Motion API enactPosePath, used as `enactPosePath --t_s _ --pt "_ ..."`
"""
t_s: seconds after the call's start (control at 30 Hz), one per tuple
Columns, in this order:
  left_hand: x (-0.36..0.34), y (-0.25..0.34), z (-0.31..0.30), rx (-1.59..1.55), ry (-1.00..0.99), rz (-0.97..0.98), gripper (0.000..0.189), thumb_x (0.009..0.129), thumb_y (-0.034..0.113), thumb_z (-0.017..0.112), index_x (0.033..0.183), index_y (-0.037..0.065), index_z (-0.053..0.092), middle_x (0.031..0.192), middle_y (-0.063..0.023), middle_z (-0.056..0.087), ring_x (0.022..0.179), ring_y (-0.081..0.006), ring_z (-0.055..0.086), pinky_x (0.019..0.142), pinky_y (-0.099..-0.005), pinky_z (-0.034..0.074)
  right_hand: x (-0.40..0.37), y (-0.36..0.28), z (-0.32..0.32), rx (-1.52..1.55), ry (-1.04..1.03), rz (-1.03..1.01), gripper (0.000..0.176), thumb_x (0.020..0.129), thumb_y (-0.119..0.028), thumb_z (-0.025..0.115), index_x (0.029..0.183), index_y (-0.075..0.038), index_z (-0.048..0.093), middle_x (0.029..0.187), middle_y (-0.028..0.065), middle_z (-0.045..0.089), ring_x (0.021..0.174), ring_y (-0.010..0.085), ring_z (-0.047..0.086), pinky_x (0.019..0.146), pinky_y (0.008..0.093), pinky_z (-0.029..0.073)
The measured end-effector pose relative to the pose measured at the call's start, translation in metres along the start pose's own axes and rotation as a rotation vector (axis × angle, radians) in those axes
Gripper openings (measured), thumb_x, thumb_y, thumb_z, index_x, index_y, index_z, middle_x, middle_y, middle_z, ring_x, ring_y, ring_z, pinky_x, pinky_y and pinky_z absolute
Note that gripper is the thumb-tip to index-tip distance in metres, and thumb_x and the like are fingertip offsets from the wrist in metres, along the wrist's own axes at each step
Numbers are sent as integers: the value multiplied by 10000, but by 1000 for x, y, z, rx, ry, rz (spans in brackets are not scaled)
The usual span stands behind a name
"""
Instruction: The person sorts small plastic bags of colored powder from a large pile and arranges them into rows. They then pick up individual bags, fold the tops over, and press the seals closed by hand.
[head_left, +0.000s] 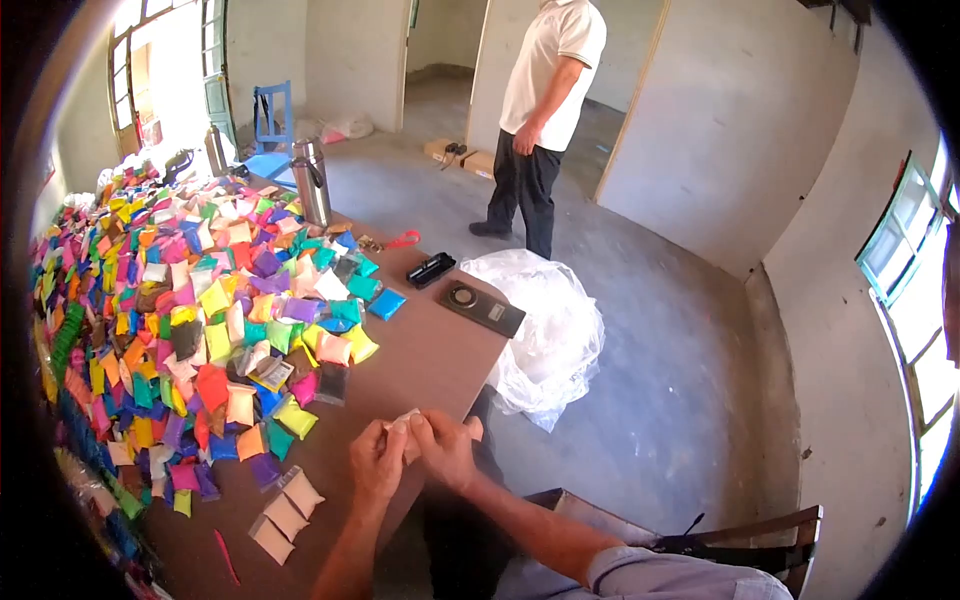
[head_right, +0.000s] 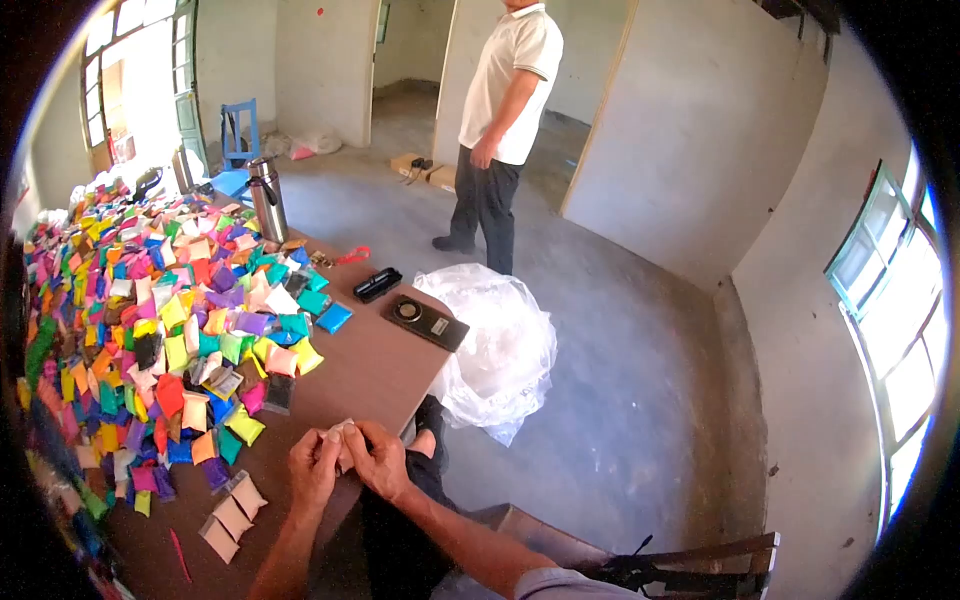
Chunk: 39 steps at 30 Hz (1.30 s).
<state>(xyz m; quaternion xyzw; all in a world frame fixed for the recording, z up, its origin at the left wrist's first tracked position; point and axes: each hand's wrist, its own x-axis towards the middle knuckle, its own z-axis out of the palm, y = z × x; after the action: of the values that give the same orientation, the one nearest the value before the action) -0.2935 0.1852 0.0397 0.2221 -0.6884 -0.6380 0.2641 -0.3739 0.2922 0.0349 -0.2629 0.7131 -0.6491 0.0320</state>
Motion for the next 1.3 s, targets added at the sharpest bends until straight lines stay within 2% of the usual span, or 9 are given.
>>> enactPosePath --t_s 0.33,0.47,0.57,0.63,0.73,0.87,0.93,1.07,1.3 --pt "1 -1 3 37 40 65 299 1001 259 671 848 4 643 710 7 574 676 -57 526 580 -262 429 2 1 -2 30 -57 82 323 1018 -297 591 1032 -13 745 854 109 742 798 194 688 807 350 429" --pt "2 4 1 54 26 43 294 1007 258 663 874 -4 642 720 2 577 671 -67 526 590 -260 434 1 -4 -4 -49 -31 5 323 1025 -283 588 1039 5 734 856 112 735 798 183 681 795 338 452" --pt "3 -8 1 -75 22 82 280 1016 239 649 877 -5 643 720 0 584 664 -73 528 589 -259 433 1 -5 -4 -30 -60 32 324 1032 -271 582 1045 18 728 871 119 736 805 176 683 817 333 447" --pt "3 -6 -1 -48 14 98 270 1019 226 643 874 -3 642 720 -2 588 662 -72 528 586 -258 431 2 -5 -1 97 -98 97 330 1036 -268 577 1036 27 725 891 132 740 802 187 687 858 332 427" --pt "3 -1 -1 7 3 100 261 1018 217 642 871 1 646 716 -7 594 664 -70 531 584 -261 431 3 1 0 80 -79 105 326 1033 -274 577 1026 15 729 893 133 739 851 201 686 906 353 389" --pt "-1 18 6 6 26 22 288 1008 240 655 862 -7 643 706 -23 602 677 -82 549 595 -286 448 2 -3 -2 -48 -12 -16 328 1028 -291 582 1010 -1 734 893 132 734 907 215 673 919 374 387" --pt "1 9 6 69 10 53 303 1007 255 656 863 -11 639 703 -32 601 680 -91 554 598 -299 454 2 -15 -6 39 -56 177 327 1027 -304 579 1017 -19 737 896 129 733 952 216 662 928 387 377" --pt "5 -10 -1 166 -25 134 338 1008 290 652 874 -19 631 699 -61 594 684 -111 556 601 -323 458 1 -7 -4 -6 -42 141 326 1035 -304 567 1034 -25 734 901 114 737 922 208 667 931 376 383" --pt "2 1 1 129 -10 161 347 999 312 670 900 -20 649 717 -61 610 704 -98 553 607 -313 458 3 -3 -1 82 -85 105 338 1057 -304 536 1048 -32 736 911 90 744 883 186 673 942 363 384"
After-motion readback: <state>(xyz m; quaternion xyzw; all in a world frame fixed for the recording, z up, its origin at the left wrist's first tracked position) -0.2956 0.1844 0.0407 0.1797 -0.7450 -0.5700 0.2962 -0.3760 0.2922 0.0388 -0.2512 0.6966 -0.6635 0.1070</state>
